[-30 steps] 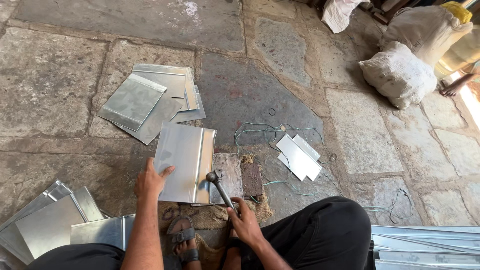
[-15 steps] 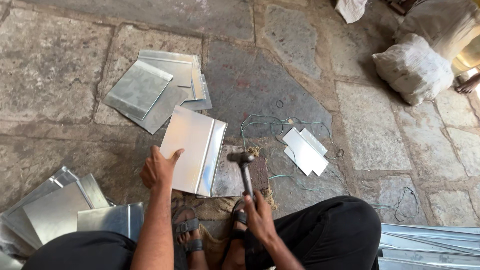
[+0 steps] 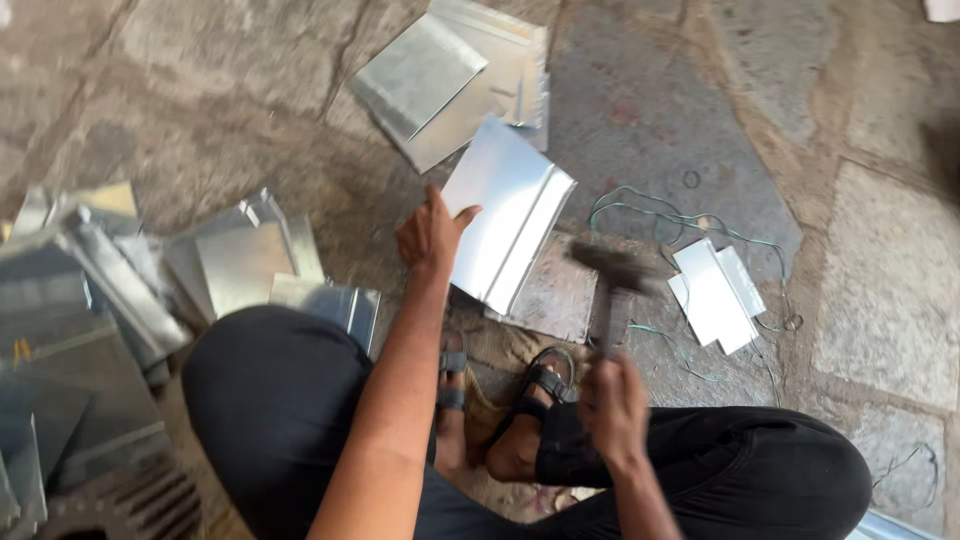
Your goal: The person sits on the floor and uses a hammer to bend and flatten the edges of various metal sheets, handling them one at a time and placing them in a pile.
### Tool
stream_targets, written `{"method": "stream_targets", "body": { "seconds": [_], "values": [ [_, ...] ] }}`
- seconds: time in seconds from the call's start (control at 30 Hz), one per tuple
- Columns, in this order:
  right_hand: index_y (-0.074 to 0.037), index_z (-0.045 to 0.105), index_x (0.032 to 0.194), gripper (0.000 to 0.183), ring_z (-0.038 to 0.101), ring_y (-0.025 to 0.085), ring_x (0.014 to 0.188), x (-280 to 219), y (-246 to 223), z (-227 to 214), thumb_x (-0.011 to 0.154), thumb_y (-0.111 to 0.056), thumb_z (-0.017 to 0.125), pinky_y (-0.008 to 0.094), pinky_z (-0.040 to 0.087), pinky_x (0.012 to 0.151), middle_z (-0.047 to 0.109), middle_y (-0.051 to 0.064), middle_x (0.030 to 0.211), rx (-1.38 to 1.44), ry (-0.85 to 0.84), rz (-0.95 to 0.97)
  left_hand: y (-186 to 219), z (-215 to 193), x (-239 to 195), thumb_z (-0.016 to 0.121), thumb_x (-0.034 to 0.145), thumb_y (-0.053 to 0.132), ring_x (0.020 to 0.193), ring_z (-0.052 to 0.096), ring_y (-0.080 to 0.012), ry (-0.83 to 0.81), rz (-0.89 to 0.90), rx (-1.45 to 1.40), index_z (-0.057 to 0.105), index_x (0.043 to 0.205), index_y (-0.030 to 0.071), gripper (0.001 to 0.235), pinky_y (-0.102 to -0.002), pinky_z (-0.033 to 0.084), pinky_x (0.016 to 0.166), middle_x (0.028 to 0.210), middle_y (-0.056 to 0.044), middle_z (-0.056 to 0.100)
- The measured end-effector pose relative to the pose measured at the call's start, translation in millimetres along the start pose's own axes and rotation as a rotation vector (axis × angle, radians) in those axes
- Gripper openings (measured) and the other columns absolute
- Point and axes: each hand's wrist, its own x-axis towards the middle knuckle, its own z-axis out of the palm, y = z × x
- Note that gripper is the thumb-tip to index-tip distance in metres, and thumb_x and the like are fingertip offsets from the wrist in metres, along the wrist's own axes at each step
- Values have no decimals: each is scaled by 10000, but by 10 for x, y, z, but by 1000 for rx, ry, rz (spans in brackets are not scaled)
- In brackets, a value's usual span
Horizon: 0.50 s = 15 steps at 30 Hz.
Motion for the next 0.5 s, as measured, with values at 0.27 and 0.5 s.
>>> {"method": "stream_targets", "body": {
  "seconds": [0.27,0.5],
  "values": [
    [-158,569,1221,418,510,81,503,-158,-43,-266,1093,-533,437,238,402,462,669,81,768,118,62,-964,15,91,83,663,829,744,441,597,-139,-66,-14,-58,572,1225,17,832,-275,377,348,664,-73,681],
    [-58,633,1010,291,540,132,512,-56,663,102,1013,-340,562,292,428,444,601,84,625,-769,-39,160,15,178,20,627,885,722,441,567,-139,29,17,-52,589,1184,50,736,-285,391,325,635,-81,672]
  ]
}}
